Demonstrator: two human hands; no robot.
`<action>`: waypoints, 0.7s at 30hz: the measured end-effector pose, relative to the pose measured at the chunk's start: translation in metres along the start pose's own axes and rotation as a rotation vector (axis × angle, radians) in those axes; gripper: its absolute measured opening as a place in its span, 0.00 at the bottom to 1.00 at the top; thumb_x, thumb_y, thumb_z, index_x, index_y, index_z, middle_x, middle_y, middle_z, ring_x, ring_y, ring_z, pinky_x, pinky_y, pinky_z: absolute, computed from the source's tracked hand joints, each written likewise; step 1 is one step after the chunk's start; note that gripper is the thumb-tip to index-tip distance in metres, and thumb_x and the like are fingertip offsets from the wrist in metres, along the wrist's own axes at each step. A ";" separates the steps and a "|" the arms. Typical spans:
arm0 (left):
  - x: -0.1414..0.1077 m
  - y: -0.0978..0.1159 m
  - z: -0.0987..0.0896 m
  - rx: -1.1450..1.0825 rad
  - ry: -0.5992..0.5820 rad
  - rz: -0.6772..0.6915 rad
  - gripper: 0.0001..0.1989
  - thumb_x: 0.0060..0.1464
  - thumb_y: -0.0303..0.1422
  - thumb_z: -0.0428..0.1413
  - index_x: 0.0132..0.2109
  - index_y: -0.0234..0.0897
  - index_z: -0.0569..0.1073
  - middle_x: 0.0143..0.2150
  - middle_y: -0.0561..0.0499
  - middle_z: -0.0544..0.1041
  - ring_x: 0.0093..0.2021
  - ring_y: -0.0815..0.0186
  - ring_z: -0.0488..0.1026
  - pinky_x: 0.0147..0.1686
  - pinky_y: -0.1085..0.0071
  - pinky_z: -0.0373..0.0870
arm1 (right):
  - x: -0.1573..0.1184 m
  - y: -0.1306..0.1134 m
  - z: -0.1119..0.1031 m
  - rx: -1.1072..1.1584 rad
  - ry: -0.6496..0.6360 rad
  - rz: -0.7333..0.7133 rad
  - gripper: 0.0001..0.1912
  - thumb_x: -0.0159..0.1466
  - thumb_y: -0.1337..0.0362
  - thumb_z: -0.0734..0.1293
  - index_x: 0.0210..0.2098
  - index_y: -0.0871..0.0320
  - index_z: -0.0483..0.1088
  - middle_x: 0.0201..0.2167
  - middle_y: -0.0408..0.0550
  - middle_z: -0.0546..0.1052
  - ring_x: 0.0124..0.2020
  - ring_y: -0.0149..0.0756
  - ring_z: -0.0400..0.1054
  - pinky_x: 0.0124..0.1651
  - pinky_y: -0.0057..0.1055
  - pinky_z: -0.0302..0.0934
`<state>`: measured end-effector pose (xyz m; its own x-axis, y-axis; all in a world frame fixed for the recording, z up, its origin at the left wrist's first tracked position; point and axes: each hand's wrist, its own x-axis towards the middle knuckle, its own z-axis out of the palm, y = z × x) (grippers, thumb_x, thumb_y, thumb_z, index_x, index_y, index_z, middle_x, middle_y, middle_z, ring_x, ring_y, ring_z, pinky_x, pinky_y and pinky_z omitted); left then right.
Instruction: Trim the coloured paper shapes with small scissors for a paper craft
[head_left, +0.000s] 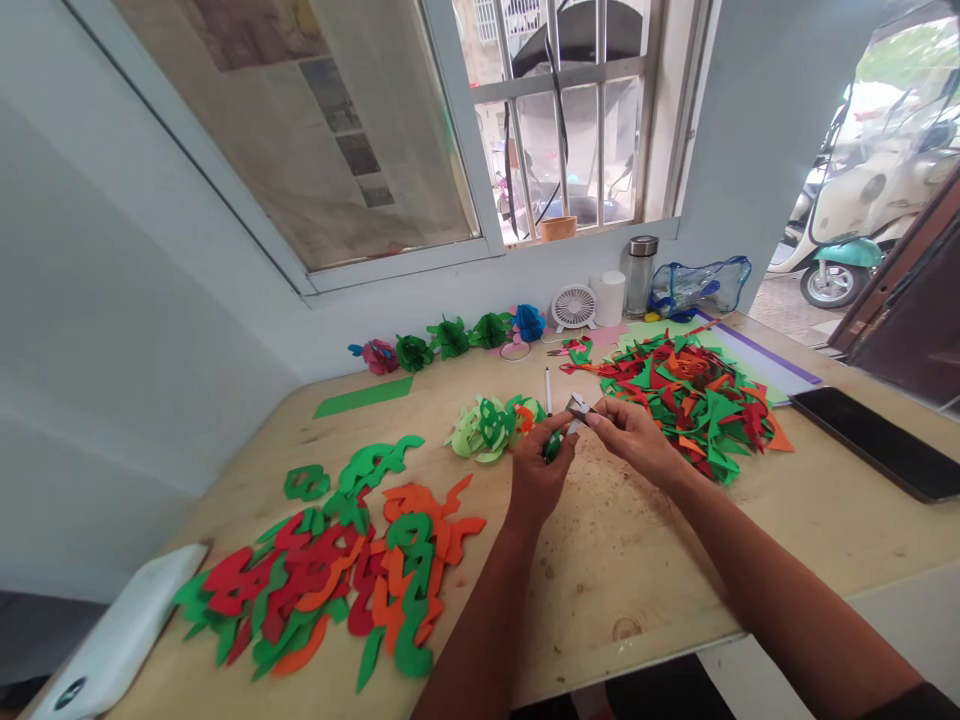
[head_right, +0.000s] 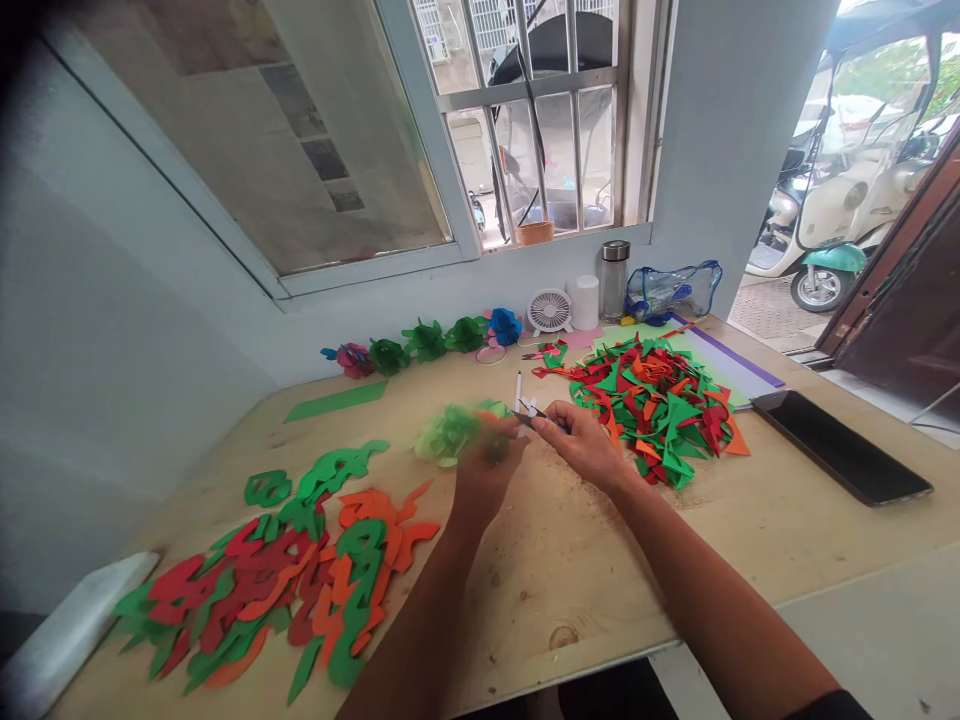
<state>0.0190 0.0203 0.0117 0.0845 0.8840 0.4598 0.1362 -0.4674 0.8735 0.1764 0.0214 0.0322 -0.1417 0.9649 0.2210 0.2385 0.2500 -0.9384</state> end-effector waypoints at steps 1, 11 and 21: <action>0.000 0.001 0.000 0.000 0.002 -0.003 0.13 0.50 0.33 0.56 0.44 0.39 0.76 0.33 0.52 0.74 0.30 0.71 0.67 0.34 0.75 0.66 | 0.000 0.000 0.000 0.000 -0.004 0.002 0.19 0.60 0.47 0.61 0.26 0.57 0.61 0.18 0.37 0.54 0.19 0.25 0.46 0.21 0.26 0.41; 0.001 -0.002 0.000 0.040 0.015 0.025 0.13 0.50 0.33 0.56 0.44 0.41 0.76 0.34 0.51 0.76 0.30 0.70 0.69 0.33 0.74 0.67 | 0.000 0.002 0.001 0.036 -0.041 0.014 0.20 0.60 0.46 0.60 0.27 0.57 0.62 0.17 0.37 0.54 0.19 0.25 0.47 0.21 0.26 0.41; 0.001 -0.002 0.000 0.049 0.007 0.051 0.13 0.51 0.32 0.56 0.45 0.41 0.76 0.37 0.50 0.77 0.34 0.68 0.72 0.37 0.72 0.68 | 0.000 -0.002 0.001 -0.034 -0.039 0.003 0.20 0.59 0.47 0.62 0.24 0.57 0.59 0.20 0.37 0.54 0.22 0.26 0.48 0.23 0.26 0.42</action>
<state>0.0186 0.0222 0.0107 0.0857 0.8588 0.5051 0.1803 -0.5120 0.8399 0.1751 0.0207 0.0341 -0.1778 0.9621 0.2069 0.2713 0.2500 -0.9295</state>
